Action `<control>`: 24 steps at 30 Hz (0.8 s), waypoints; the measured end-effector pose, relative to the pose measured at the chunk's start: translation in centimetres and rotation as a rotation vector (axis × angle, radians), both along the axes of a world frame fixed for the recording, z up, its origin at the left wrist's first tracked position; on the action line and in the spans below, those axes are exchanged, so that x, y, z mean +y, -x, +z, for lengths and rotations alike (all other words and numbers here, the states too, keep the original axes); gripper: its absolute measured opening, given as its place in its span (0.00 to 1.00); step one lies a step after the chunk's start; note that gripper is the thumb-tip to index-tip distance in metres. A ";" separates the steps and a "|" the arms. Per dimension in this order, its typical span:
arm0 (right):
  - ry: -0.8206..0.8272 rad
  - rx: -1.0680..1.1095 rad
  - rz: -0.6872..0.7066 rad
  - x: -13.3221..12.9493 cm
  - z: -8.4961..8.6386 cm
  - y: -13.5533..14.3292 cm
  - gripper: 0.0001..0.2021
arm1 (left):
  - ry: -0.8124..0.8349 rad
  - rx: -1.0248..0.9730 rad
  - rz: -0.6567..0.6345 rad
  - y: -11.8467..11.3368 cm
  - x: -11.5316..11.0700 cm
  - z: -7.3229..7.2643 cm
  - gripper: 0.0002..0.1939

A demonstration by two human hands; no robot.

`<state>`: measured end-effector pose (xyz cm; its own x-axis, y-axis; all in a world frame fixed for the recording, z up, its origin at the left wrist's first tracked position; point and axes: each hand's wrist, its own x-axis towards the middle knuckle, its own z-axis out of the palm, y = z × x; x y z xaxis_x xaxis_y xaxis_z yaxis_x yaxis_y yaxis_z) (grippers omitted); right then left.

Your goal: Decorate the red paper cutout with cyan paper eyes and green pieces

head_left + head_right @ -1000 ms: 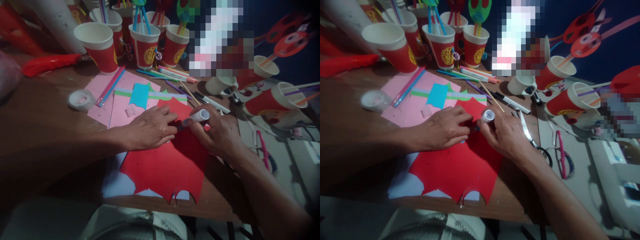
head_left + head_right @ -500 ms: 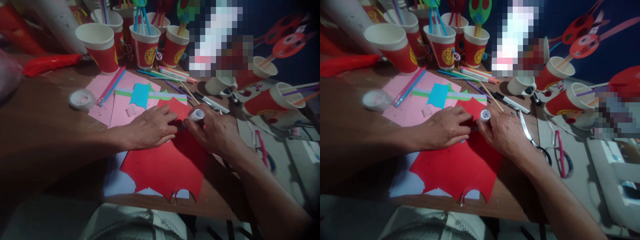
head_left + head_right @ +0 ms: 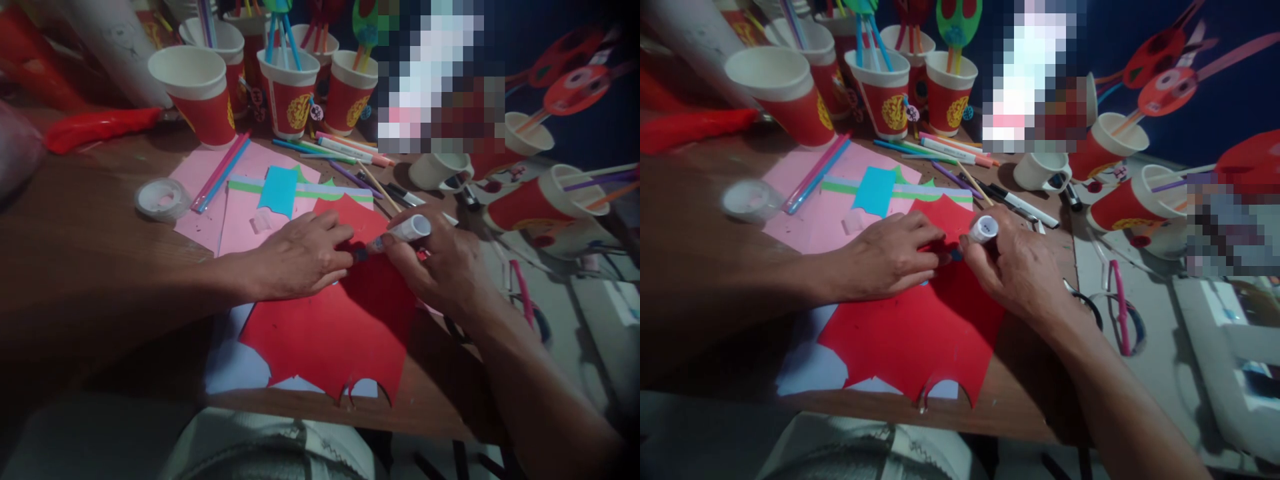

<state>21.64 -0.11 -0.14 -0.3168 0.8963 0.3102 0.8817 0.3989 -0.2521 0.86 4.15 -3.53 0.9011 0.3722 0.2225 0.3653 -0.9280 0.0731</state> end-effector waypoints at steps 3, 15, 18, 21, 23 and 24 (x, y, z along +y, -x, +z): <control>0.014 -0.027 0.017 0.0 -0.2 0.3 0.08 | -0.002 -0.008 0.004 0.0 0.0 0.0 0.10; 0.072 -0.063 0.011 0.0 -1.1 0.5 0.10 | -0.007 -0.042 -0.011 0.2 0.1 -0.3 0.11; 0.100 -0.063 0.030 0.1 -1.1 0.4 0.10 | -0.009 -0.045 -0.009 0.2 0.1 -0.4 0.11; 0.107 -0.086 0.047 0.1 -1.0 0.4 0.09 | -0.005 -0.045 -0.009 0.2 0.1 -0.4 0.11; 0.105 -0.113 0.052 0.1 -0.8 0.3 0.09 | 0.001 -0.039 -0.006 0.2 0.0 -0.3 0.11; 0.101 -0.130 0.052 0.2 -0.8 0.3 0.09 | 0.004 -0.036 -0.005 0.2 0.0 -0.2 0.11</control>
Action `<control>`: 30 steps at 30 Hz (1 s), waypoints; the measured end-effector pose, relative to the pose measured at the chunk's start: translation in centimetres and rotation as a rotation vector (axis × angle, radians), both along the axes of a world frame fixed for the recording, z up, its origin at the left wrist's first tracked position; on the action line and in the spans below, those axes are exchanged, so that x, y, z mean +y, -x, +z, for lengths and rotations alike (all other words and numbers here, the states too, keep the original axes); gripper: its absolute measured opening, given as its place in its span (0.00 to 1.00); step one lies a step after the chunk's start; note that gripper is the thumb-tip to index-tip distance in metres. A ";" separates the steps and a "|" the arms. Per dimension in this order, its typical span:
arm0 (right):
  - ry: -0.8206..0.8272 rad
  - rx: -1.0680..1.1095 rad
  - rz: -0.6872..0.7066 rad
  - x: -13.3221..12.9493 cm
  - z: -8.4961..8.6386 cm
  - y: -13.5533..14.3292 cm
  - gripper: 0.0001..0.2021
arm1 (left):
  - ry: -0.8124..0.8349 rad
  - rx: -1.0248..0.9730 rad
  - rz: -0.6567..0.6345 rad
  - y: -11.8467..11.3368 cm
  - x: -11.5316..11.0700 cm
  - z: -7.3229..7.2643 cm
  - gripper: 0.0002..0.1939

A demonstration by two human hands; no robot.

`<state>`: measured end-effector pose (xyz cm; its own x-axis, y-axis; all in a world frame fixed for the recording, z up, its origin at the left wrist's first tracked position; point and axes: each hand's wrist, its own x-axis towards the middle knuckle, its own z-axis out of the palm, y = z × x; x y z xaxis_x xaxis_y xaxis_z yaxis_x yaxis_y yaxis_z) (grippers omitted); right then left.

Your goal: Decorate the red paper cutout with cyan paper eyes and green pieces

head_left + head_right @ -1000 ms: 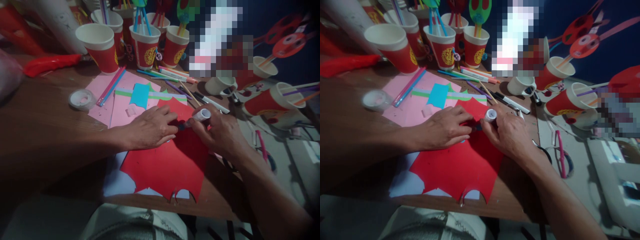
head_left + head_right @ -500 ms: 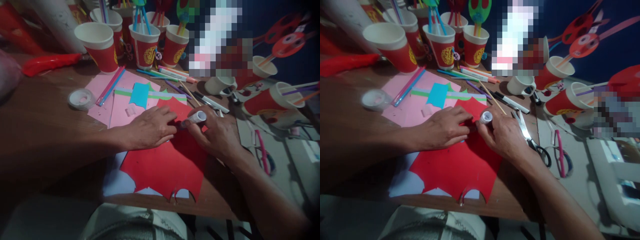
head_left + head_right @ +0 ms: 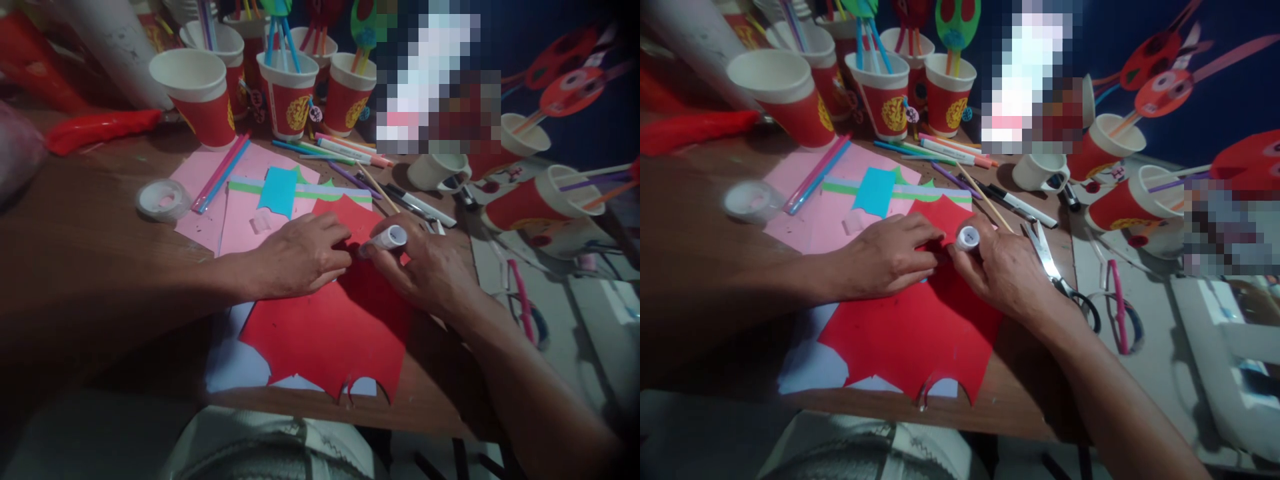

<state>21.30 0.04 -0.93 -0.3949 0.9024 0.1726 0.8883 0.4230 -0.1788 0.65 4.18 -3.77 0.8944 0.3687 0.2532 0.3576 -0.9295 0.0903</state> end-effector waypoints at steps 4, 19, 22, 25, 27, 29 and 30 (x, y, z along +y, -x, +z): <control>-0.050 -0.044 0.006 0.0 0.1 0.1 0.09 | 0.005 0.005 0.003 0.0 0.0 0.1 0.11; -0.114 -0.078 0.034 0.0 0.0 -0.3 0.11 | -0.004 -0.003 0.001 0.0 0.1 -0.2 0.12; -0.134 -0.083 0.029 0.0 -0.1 -0.4 0.10 | 0.001 0.012 0.000 0.0 0.1 -0.2 0.12; -0.134 -0.062 0.036 0.0 -0.2 -0.5 0.09 | -0.003 0.027 0.000 -0.1 0.0 -0.1 0.11; -0.119 -0.048 0.043 0.0 -0.2 -0.6 0.09 | -0.011 0.026 0.001 -0.1 0.0 -0.1 0.11; -0.111 -0.049 0.035 0.0 -0.2 -0.6 0.08 | -0.014 0.026 -0.001 -0.1 0.0 -0.1 0.11; -0.103 -0.050 0.029 0.0 -0.2 -0.6 0.08 | -0.014 0.027 -0.001 -0.2 0.0 -0.1 0.12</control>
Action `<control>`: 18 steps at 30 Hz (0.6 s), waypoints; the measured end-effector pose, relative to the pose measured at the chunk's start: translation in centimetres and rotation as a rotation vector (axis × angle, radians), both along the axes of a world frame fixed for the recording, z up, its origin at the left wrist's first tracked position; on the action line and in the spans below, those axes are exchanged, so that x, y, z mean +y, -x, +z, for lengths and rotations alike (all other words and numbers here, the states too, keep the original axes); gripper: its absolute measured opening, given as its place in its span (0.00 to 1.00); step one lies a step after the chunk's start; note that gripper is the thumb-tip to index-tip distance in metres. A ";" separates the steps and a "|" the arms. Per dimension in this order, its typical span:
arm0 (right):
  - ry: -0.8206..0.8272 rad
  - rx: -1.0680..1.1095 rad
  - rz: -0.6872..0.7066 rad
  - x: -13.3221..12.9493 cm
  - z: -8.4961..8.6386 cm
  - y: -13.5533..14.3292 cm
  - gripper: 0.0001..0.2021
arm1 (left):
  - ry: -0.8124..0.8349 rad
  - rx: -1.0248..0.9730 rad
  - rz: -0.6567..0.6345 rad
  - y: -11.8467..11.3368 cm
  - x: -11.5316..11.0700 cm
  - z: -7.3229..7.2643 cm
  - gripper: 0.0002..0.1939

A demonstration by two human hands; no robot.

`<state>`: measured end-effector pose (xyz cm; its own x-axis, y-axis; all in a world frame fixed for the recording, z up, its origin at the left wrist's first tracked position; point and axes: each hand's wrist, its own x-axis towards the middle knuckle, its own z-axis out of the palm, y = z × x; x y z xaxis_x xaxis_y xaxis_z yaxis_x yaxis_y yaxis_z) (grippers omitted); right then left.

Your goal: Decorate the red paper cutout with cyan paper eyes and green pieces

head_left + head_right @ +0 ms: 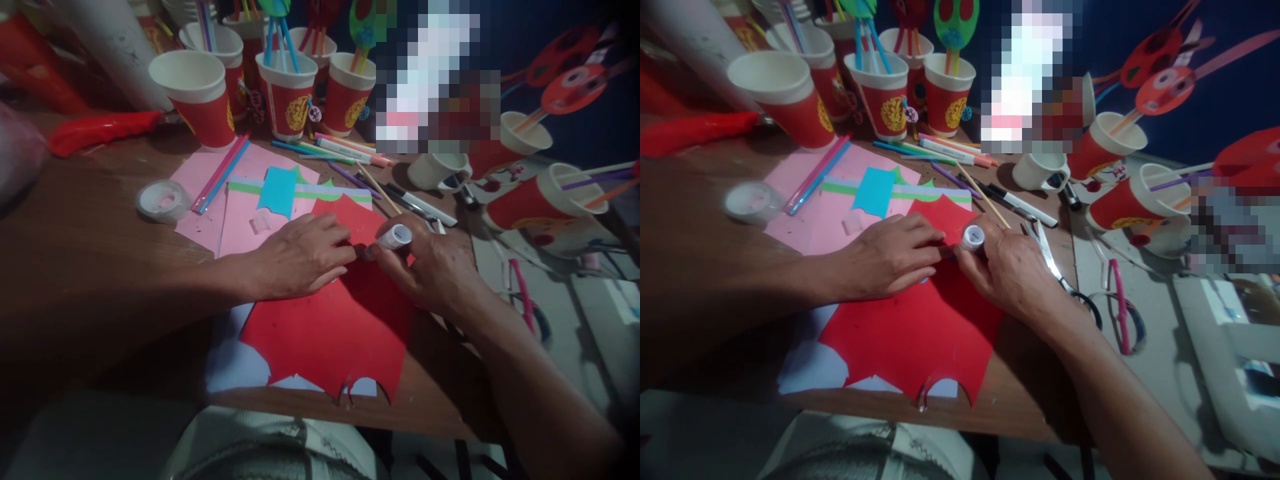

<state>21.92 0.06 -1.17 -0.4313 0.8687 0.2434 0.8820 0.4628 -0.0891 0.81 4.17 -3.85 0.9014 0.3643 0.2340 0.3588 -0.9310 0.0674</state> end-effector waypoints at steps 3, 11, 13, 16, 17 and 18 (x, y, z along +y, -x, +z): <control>0.024 0.009 -0.009 0.0 0.1 0.0 0.09 | -0.001 0.011 0.006 0.0 0.0 0.0 0.13; 0.007 -0.005 -0.029 0.1 0.2 0.1 0.09 | 0.053 0.016 0.006 -0.1 0.0 0.3 0.16; 0.011 -0.008 -0.035 0.1 0.1 0.1 0.10 | 0.061 0.013 0.004 -0.1 0.0 0.3 0.16; 0.033 0.004 -0.056 0.0 0.0 0.1 0.10 | 0.067 0.014 0.007 -0.1 0.0 0.4 0.16; 0.037 0.005 -0.062 0.0 0.0 0.0 0.10 | 0.069 0.014 0.008 -0.1 0.0 0.4 0.16; 0.042 0.004 -0.067 0.0 0.0 0.0 0.10 | 0.069 0.015 0.008 -0.1 0.0 0.4 0.16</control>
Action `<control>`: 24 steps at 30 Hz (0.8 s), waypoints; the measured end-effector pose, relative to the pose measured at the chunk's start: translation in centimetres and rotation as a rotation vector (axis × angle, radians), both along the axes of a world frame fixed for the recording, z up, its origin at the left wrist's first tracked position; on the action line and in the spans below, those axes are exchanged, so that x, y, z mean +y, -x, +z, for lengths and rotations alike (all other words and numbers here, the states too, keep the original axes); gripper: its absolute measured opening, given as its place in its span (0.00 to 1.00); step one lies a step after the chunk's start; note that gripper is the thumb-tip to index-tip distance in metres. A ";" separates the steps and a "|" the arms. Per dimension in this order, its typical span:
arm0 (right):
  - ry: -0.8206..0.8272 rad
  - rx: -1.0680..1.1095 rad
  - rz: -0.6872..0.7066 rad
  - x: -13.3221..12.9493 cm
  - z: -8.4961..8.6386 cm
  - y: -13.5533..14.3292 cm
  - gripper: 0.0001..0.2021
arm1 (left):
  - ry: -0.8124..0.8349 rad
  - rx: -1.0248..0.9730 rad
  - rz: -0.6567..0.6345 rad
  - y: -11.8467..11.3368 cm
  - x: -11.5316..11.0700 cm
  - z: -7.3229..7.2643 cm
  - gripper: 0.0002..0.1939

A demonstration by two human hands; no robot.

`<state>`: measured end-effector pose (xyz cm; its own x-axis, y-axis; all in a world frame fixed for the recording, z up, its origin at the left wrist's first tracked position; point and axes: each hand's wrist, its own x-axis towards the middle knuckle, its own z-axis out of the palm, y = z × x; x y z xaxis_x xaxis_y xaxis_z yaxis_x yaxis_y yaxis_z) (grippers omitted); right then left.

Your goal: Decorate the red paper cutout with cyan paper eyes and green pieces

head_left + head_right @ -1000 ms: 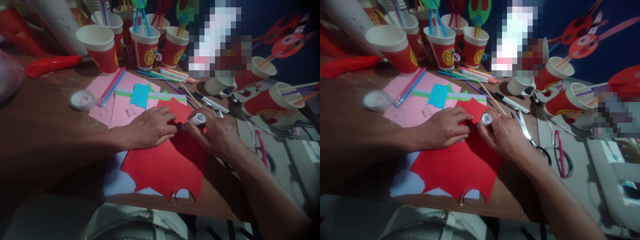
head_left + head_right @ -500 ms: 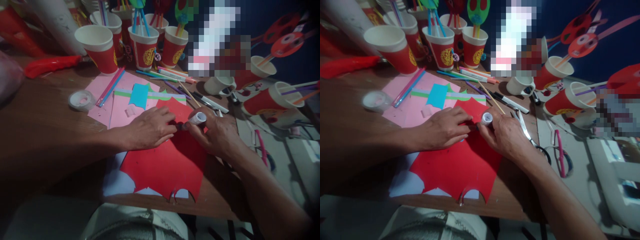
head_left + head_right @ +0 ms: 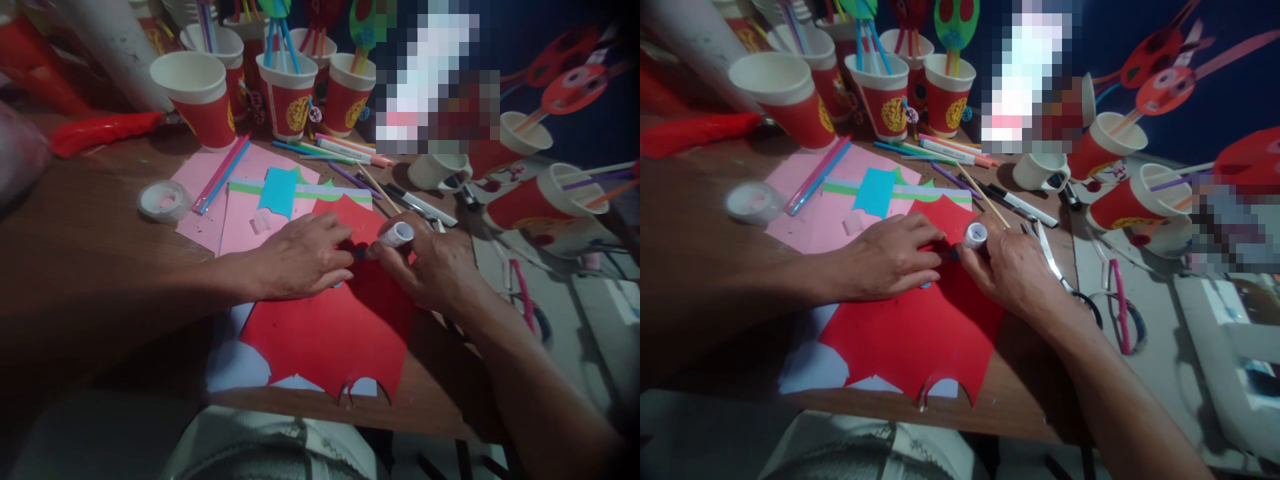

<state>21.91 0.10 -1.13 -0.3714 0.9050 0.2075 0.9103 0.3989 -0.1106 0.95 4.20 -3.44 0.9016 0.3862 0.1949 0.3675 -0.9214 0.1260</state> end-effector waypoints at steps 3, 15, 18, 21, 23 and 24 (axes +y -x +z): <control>0.002 -0.012 -0.011 0.0 0.0 -0.1 0.10 | -0.001 -0.001 -0.001 0.0 0.0 0.1 0.16; 0.030 0.057 -0.051 0.2 0.1 -0.2 0.09 | 0.002 0.000 -0.009 -0.1 -0.1 0.1 0.17; 0.102 0.142 -0.056 0.4 0.2 -0.3 0.07 | -0.011 0.005 -0.010 -0.1 -0.1 0.1 0.17; 0.151 0.324 -0.063 0.5 0.6 -0.6 0.07 | -0.018 0.014 -0.012 0.0 0.0 0.0 0.18; 0.152 0.403 -0.102 0.5 0.8 -0.8 0.07 | -0.017 0.013 -0.017 0.0 0.0 -0.1 0.18; 0.150 0.417 -0.122 0.5 0.9 -0.8 0.06 | -0.017 0.009 -0.019 0.0 0.0 -0.1 0.19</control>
<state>22.76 0.65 -0.21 -0.1727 0.9683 0.1805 0.8149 0.2433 -0.5260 0.93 4.24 -3.54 0.9103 0.3659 0.1936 0.3511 -0.9302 0.1071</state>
